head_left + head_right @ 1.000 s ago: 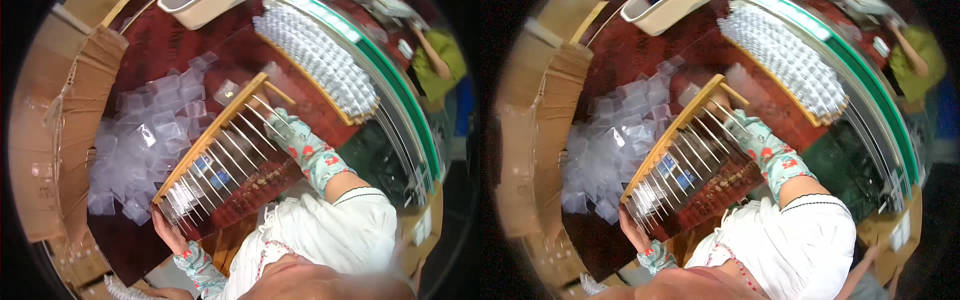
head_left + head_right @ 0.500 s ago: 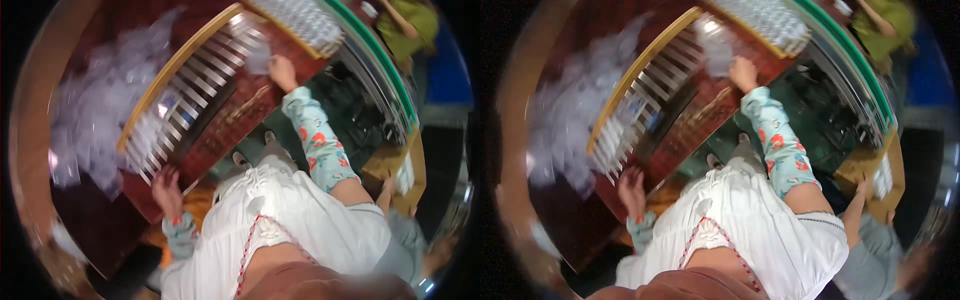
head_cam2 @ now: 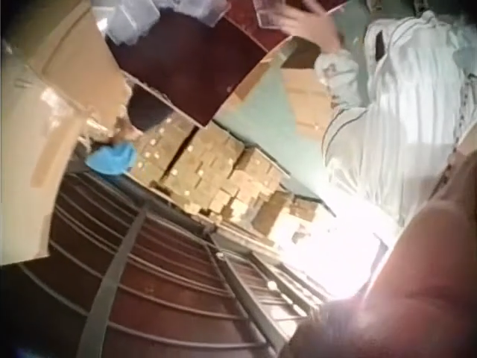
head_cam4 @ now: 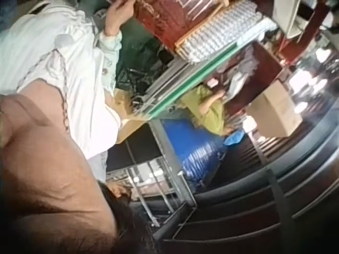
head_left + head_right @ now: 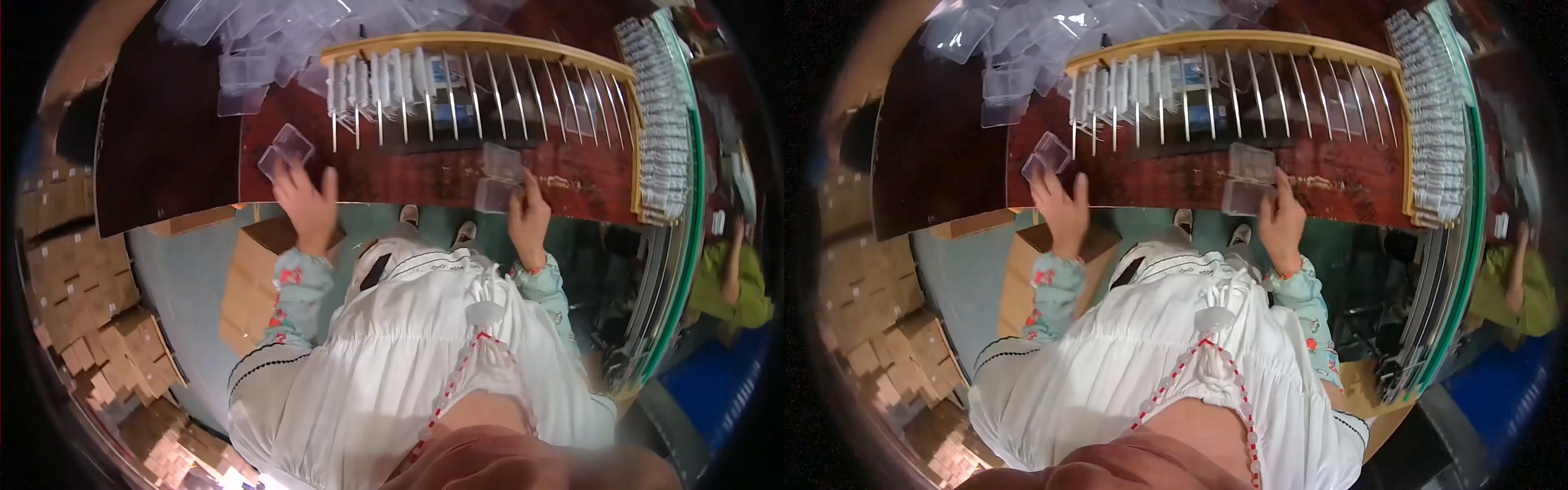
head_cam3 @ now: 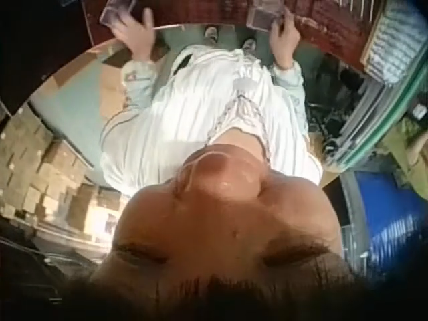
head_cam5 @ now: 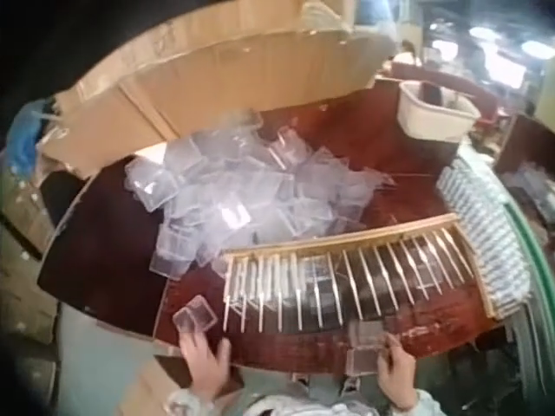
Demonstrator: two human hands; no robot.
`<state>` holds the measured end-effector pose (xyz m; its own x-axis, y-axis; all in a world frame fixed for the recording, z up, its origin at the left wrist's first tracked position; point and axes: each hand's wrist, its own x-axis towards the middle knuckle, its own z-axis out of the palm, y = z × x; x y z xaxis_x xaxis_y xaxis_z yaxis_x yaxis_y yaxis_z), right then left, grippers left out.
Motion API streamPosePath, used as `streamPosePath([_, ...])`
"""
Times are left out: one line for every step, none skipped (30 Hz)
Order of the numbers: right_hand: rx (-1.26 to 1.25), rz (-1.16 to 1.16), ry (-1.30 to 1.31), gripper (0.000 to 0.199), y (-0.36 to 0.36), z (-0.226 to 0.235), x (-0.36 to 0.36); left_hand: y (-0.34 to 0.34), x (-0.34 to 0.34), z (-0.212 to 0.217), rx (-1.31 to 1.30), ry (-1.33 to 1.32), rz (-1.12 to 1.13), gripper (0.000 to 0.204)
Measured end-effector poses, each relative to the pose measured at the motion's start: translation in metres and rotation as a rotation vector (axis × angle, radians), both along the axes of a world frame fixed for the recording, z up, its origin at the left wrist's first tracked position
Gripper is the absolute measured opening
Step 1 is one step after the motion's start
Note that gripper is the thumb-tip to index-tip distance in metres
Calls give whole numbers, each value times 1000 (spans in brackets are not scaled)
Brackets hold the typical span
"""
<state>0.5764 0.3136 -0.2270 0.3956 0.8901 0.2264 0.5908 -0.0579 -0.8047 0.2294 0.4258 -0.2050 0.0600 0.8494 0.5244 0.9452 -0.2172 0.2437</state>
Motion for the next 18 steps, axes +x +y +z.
streamPosePath([-13, 65, 11, 45, 7, 2, -13, 15, -34, -23, -83, 76, 68, 65])
streamPosePath([-9, 82, 16, 45, 20, 0, -27, 27, -54, -36, -129, 191, 137, 66])
streamPosePath([-4, 191, 66, 51, 27, 0, -41, 34, -56, -34, -185, 300, 179, 66])
streamPosePath([2, 295, 115, 58, 32, 1, -56, 39, -61, -31, -99, 358, 215, 62])
streamPosePath([-45, 369, 104, 60, 40, 8, -64, 40, -51, -20, -36, 83, 142, 59])
streamPosePath([-21, 364, 105, 59, 46, 10, -75, 27, -36, -6, 22, -188, 72, 56])
streamPosePath([7, 363, 106, 57, 53, 11, -88, 8, -14, 7, -110, -266, 5, 51])
streamPosePath([45, 395, 45, 56, 56, 10, -104, -7, 2, 1, -470, -850, -183, 41])
streamPosePath([83, 423, -14, 55, 59, 9, -117, -21, 18, 7, -949, -1571, -264, 31])
streamPosePath([2, 635, 53, 44, 61, 23, -122, -20, 36, 17, -1096, -1811, -303, 28])
streamPosePath([102, 583, 88, 38, 64, 25, -127, -17, 45, 27, -1249, -2042, -343, 26])
streamPosePath([201, 530, 123, 32, 70, 28, -131, -17, 39, 19, -1254, -2040, -347, 26])
streamPosePath([206, 380, 270, 25, 77, 35, -124, -18, 27, 3, -1230, -1778, -352, 26])
streamPosePath([297, 230, 37, 29, 90, 32, -115, -24, 17, -11, -1185, -1528, -342, 26])
streamPosePath([380, 62, -203, 33, 104, 30, -104, -30, 8, -16, -1154, -1190, -462, 28])
streamPosePath([434, 15, -282, 33, 121, 33, -99, -36, 8, -9, -1165, -1185, -466, 28])
streamPosePath([489, -29, -362, 34, 136, 35, -98, -40, 9, 3, -1351, -998, -627, 29])
streamPosePath([489, -39, -365, 34, 148, 34, -98, -42, 11, 12, -1516, -789, -788, 30])
